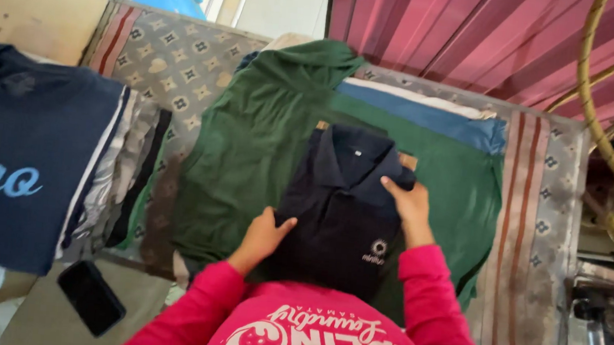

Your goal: The person folds several t-shirts and polo shirts on a table using a cardboard template for alignment. They smooth the fabric, fold the sleeves and sides, and stack the finished items on the left side of the workspace.

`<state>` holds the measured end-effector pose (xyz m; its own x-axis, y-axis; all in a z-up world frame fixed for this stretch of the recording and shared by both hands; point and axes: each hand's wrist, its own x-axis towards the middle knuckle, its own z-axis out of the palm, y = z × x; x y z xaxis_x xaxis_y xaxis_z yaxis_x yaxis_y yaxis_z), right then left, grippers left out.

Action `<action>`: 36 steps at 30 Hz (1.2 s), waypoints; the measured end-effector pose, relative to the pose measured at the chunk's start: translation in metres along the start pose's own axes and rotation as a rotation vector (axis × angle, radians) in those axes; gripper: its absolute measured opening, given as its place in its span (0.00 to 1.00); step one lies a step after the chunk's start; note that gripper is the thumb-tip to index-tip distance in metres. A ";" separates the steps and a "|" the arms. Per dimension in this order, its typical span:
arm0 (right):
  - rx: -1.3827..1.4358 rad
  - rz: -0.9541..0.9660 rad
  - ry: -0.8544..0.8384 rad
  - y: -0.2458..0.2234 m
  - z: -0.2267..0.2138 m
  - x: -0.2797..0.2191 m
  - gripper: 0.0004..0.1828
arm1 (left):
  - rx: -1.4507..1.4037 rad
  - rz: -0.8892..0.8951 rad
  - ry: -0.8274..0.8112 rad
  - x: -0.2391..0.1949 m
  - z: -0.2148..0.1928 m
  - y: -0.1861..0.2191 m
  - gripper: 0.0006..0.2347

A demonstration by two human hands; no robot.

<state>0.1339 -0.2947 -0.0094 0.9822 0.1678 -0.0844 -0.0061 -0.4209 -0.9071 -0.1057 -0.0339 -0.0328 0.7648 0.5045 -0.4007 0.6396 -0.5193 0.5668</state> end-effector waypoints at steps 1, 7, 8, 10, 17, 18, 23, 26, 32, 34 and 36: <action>0.150 0.106 -0.070 0.006 -0.002 0.008 0.27 | -0.042 0.012 0.083 -0.013 0.006 -0.004 0.27; 0.627 0.337 -0.229 -0.015 -0.005 -0.003 0.25 | -0.153 -0.002 0.243 -0.038 0.004 -0.004 0.19; 0.745 0.320 -0.259 -0.028 -0.002 -0.008 0.27 | -0.229 0.060 0.292 -0.033 0.001 -0.010 0.19; 0.754 0.312 -0.257 -0.052 -0.004 -0.021 0.27 | -0.274 0.129 0.330 -0.056 -0.064 0.003 0.18; 1.046 0.088 -0.505 -0.236 0.075 -0.085 0.27 | -0.168 0.543 0.739 -0.154 -0.312 -0.023 0.14; 1.045 0.083 -0.520 -0.273 0.100 -0.092 0.27 | -0.167 0.537 0.754 -0.168 -0.353 -0.031 0.14; 1.135 -0.005 -0.754 -0.426 0.227 -0.136 0.23 | -0.217 0.387 0.798 -0.199 -0.515 -0.106 0.14; 1.131 0.100 -0.812 -0.435 0.311 -0.128 0.17 | -0.258 0.295 0.723 -0.161 -0.555 -0.186 0.14; 0.986 0.212 -0.763 -0.394 0.390 -0.113 0.14 | -0.392 0.279 0.539 -0.090 -0.529 -0.280 0.13; 0.964 0.216 -0.768 -0.418 0.378 -0.120 0.13 | -0.366 0.259 0.564 -0.107 -0.540 -0.261 0.13; 0.938 0.226 -0.769 -0.424 0.374 -0.127 0.12 | -0.344 0.237 0.580 -0.118 -0.539 -0.255 0.13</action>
<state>-0.0584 0.1960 0.2313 0.5779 0.7883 -0.2111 -0.6053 0.2406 -0.7588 -0.4009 0.4109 0.2576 0.6543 0.7402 0.1547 0.3273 -0.4617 0.8244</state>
